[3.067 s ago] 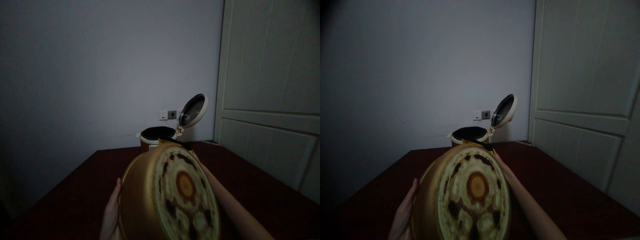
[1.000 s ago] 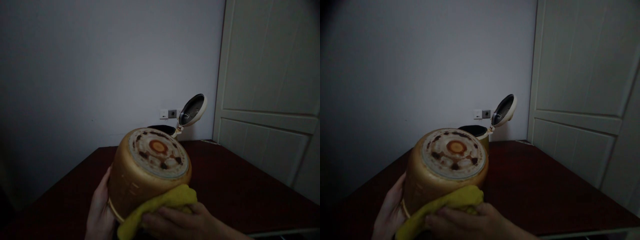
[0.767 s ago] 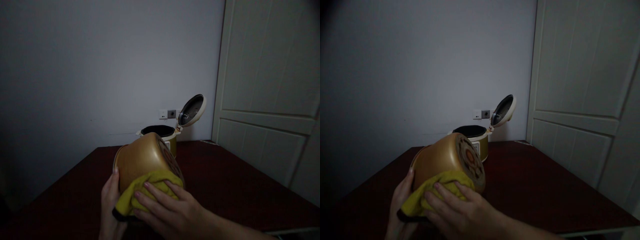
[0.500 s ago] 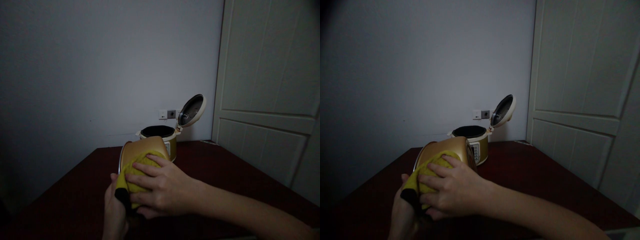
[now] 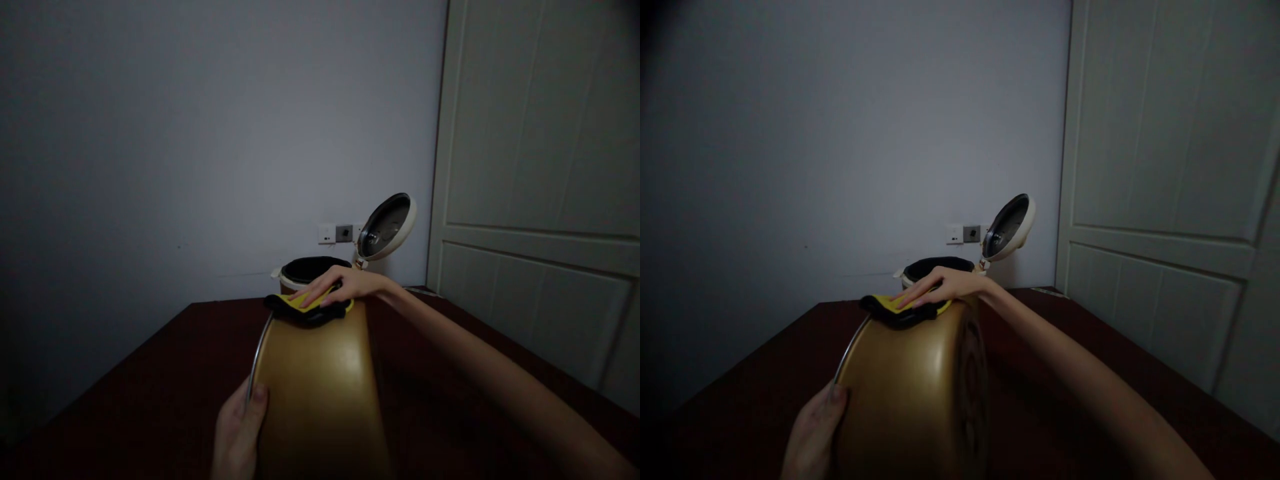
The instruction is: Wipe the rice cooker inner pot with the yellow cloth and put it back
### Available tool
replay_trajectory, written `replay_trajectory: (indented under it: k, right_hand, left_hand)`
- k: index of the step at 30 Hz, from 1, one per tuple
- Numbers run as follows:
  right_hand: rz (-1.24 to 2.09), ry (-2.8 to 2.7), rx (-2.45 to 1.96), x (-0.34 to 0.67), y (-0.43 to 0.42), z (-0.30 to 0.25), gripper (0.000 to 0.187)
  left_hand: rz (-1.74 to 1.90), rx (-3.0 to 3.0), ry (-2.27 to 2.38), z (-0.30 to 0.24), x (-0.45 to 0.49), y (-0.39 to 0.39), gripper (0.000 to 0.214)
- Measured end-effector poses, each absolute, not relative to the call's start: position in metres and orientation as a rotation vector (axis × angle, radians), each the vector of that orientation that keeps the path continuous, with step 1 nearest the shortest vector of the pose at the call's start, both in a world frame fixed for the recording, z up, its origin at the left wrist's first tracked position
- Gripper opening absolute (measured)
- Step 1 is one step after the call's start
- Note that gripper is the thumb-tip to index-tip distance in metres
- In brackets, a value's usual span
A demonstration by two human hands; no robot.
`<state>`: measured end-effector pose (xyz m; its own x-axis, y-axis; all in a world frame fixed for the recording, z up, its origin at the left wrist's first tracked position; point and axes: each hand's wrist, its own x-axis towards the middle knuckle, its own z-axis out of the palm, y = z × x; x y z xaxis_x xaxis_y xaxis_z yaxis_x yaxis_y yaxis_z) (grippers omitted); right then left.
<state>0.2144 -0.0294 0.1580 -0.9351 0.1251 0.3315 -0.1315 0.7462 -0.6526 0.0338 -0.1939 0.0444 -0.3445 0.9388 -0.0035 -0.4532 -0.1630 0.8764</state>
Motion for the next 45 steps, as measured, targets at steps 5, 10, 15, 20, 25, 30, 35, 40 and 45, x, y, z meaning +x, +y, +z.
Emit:
replay_trajectory:
  k: [5, 10, 15, 20, 25, 30, 35, 40, 45]
  right_hand:
    - [1.288, -1.982, -0.363, 0.237, 0.008, 0.109, 0.045]
    - [1.242, -1.728, -0.410, 0.254, -0.009, 0.070, 0.061]
    - [1.165, -1.395, -0.406, 0.252, -0.042, 0.042, 0.057]
    - [0.938, -1.237, -0.444, 0.235, -0.069, -0.017, 0.055]
    - [0.134, -1.424, -0.544, 0.204, -0.108, -0.059, 0.051]
    - [-0.563, -1.570, -0.418, 0.187, -0.133, -0.037, 0.040]
    - [-0.946, -1.808, -0.334, 0.194, -0.145, 0.012, 0.030]
    - [-1.005, -2.180, -0.256, 0.194, -0.151, 0.051, 0.030]
    - [-0.897, -2.340, -0.127, 0.194, -0.136, 0.089, 0.031]
  left_hand:
    - [1.709, 0.553, 0.995, 0.043, 0.025, -0.187, 0.040]
    - [1.677, 0.487, 0.870, 0.037, 0.009, -0.174, 0.026]
    - [1.615, 0.479, 0.628, 0.033, -0.004, -0.166, 0.021]
    - [1.650, 0.239, 0.484, 0.031, -0.006, -0.159, 0.038]
    - [1.707, 0.061, 0.499, 0.030, -0.004, -0.154, 0.041]
    - [1.729, 0.100, 0.540, 0.037, 0.004, -0.156, 0.036]
    - [1.837, 0.205, 0.676, 0.048, 0.015, -0.167, 0.023]
    - [2.058, 0.428, 0.817, 0.041, 0.023, -0.173, 0.028]
    - [2.084, 0.667, 0.918, 0.029, 0.027, -0.170, 0.047]
